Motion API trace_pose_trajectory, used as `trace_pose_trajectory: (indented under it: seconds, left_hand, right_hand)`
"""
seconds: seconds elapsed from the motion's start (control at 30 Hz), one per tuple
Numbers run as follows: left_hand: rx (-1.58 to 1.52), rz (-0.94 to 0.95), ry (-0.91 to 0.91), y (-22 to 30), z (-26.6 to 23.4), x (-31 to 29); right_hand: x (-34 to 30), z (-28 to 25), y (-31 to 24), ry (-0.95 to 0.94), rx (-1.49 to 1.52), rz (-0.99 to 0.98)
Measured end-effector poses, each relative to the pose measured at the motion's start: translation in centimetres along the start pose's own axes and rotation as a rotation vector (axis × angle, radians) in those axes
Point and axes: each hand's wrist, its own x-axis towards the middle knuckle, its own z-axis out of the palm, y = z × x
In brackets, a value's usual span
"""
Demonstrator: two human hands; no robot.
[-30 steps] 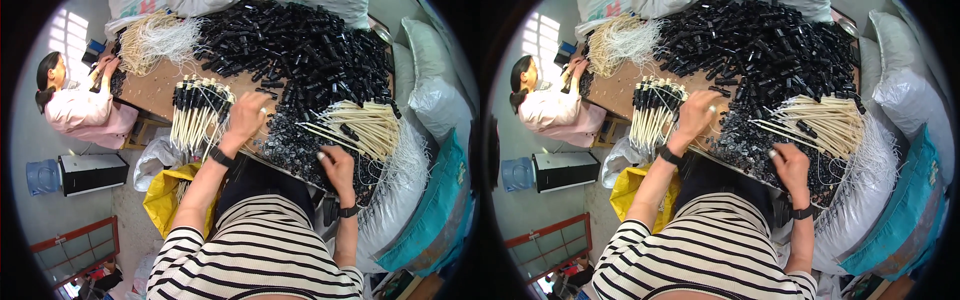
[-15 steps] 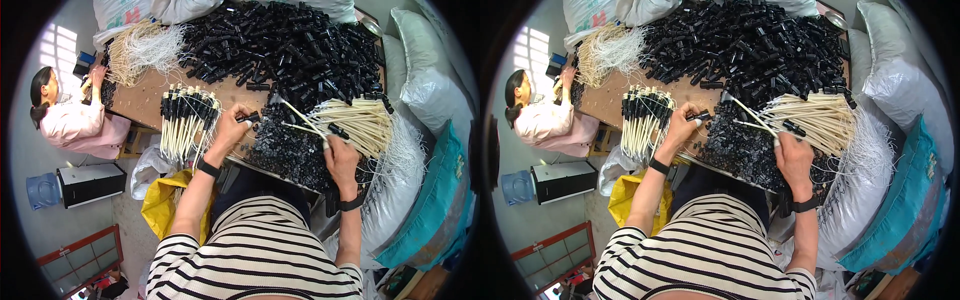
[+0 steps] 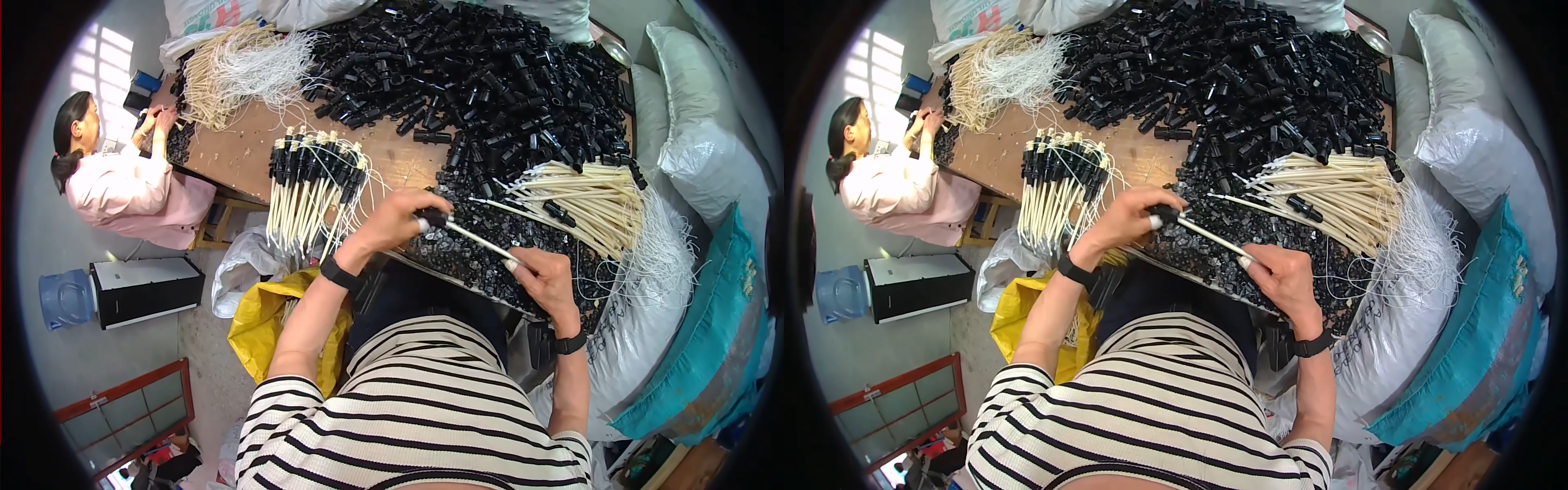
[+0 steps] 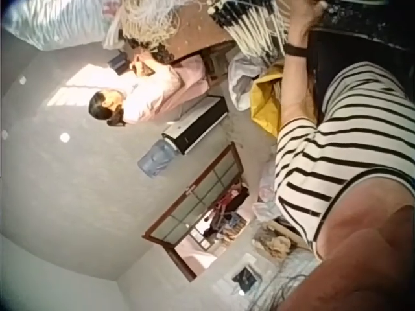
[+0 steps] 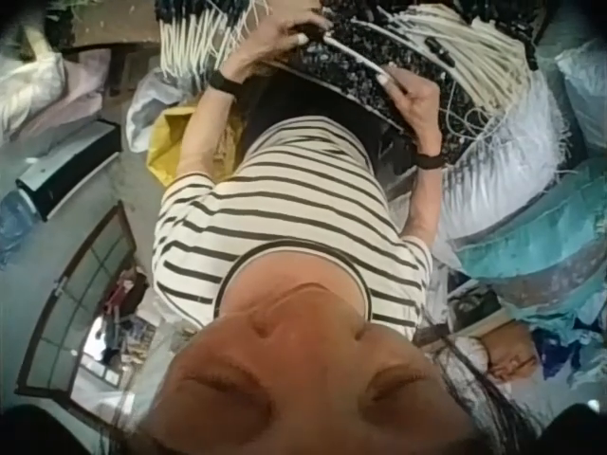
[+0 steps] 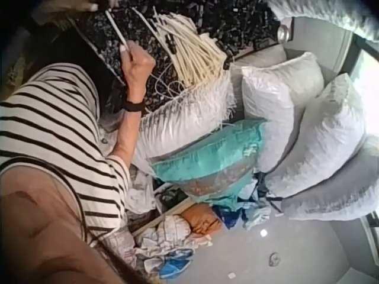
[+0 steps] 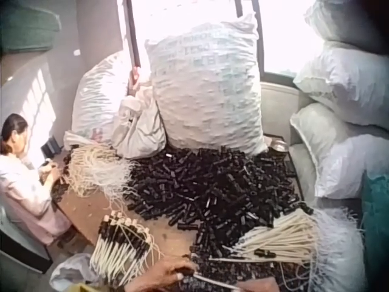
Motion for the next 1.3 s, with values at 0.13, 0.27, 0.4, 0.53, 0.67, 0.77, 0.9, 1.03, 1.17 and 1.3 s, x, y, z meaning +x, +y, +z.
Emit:
trace_pose_trajectory:
  seconds: [0.13, 0.27, 0.4, 0.53, 0.67, 0.77, 0.9, 1.03, 1.17, 1.3]
  left_hand:
    - [0.372, 0.314, -0.011, 3.8, 3.1, 0.5]
    - [0.462, 0.261, 0.066, 4.9, 4.6, -0.3]
    - [0.381, -0.303, 0.219, 0.9, 1.8, -2.8]
    - [-0.261, -0.471, 0.27, 2.0, 3.6, -2.0]
    - [-0.358, -0.398, 0.194, 3.6, 4.8, -0.6]
    - [-0.203, -0.361, 0.174, 3.4, 3.7, -1.2]
    - [0.114, -0.158, 0.2, 2.0, 4.2, -1.7]
    - [0.256, -0.078, 0.17, 2.2, 4.3, -1.9]
    - [0.28, -0.074, 0.145, 2.8, 4.5, -1.7]
    - [0.277, -0.071, 0.047, 3.3, 4.9, -1.5]
  right_hand:
    - [0.9, 2.1, -0.4, 0.062, -0.001, -0.015]
    - [3.0, 4.0, -1.8, 0.22, -0.153, 0.035]
    - [0.8, -0.3, 1.0, 0.188, 1.32, 0.198]
    - [2.4, 1.4, -3.7, -0.084, 0.255, 0.053]
    - [2.3, 5.8, -3.0, -0.031, -0.368, -0.09]
    - [1.7, 5.9, -3.0, 0.044, -0.041, 0.079]
    - [1.7, 6.3, -2.2, 0.191, -0.174, -0.031]
    - [1.9, 5.9, -1.9, 0.254, -0.179, -0.006]
    - [2.0, 6.0, -1.8, 0.252, -0.183, 0.0]
    - [2.0, 6.2, -1.8, 0.184, -0.114, -0.03]
